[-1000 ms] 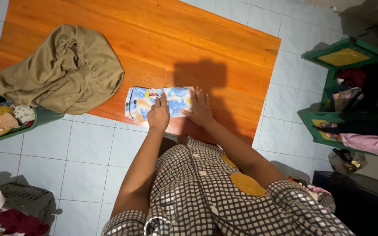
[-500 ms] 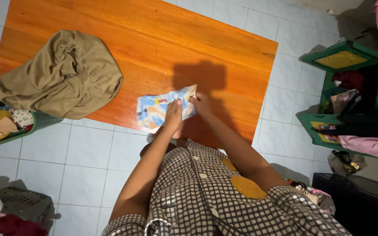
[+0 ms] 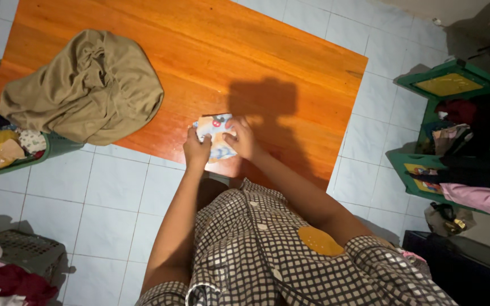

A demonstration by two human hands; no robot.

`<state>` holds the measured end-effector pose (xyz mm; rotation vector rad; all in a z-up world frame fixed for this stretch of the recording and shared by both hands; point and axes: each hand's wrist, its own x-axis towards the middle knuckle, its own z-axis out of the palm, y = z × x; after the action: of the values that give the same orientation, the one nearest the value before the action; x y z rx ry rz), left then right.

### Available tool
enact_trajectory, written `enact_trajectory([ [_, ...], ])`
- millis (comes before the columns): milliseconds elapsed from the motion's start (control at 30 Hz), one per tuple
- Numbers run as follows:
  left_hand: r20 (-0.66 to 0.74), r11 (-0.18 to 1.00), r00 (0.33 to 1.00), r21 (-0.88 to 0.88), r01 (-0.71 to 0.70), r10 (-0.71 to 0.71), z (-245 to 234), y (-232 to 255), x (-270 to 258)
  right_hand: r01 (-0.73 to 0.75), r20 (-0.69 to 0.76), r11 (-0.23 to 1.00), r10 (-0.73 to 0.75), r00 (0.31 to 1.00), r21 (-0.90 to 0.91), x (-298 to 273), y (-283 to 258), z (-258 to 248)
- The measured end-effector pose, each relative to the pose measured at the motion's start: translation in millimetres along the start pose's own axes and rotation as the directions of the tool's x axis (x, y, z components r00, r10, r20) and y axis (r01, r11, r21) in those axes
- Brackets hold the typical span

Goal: The person folds a dark patterned shirt, a light blue Mickey Mouse shirt, and a pair of khaki shorts on a wooden table. The folded items are placed into a green laundry basket or a nearby shelf.

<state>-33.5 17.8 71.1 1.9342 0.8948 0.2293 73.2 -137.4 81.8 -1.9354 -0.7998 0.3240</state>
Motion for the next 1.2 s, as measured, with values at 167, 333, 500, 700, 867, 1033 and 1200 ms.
enact_trajectory([
  [167, 0.025, 0.983, 0.992, 0.142, 0.118, -0.123, -23, 30, -21, 0.208, 0.242, 0.951, -0.152, 0.958, -0.229, -5, -1, -6],
  [333, 0.075, 0.814, 0.988, 0.561, -0.153, 0.134, -23, 24, -37, 0.271, 0.485, 0.871, -0.043, 0.873, -0.410, -5, -10, -1],
  [500, 0.097, 0.602, 0.892, 0.705, -0.375, 0.441, -6, -20, -42, 0.336, 0.499, 0.805, -0.057, 0.864, -0.489, -4, -4, 9],
  [700, -0.040, 0.742, 0.974, 0.655, -0.144, 0.225, 2, -29, -57, 0.249, 0.413, 0.878, -0.064, 0.908, -0.410, 12, 9, 14],
  [867, -0.165, 0.975, 0.965, 0.057, 0.214, -0.202, 11, -47, -70, 0.136, 0.308, 0.746, 0.096, 0.947, -0.652, 31, 15, 33],
  [1033, -0.232, 0.925, 0.933, -0.329, 0.190, -0.274, 35, -98, -55, 0.165, 0.337, 0.827, 0.032, 0.941, -0.538, 32, 22, 54],
  [1200, -0.148, 0.854, 0.952, -0.494, 0.163, -0.268, 28, -143, -54, -0.087, 0.397, 0.878, 0.299, 0.868, -0.471, 37, 20, 84],
])
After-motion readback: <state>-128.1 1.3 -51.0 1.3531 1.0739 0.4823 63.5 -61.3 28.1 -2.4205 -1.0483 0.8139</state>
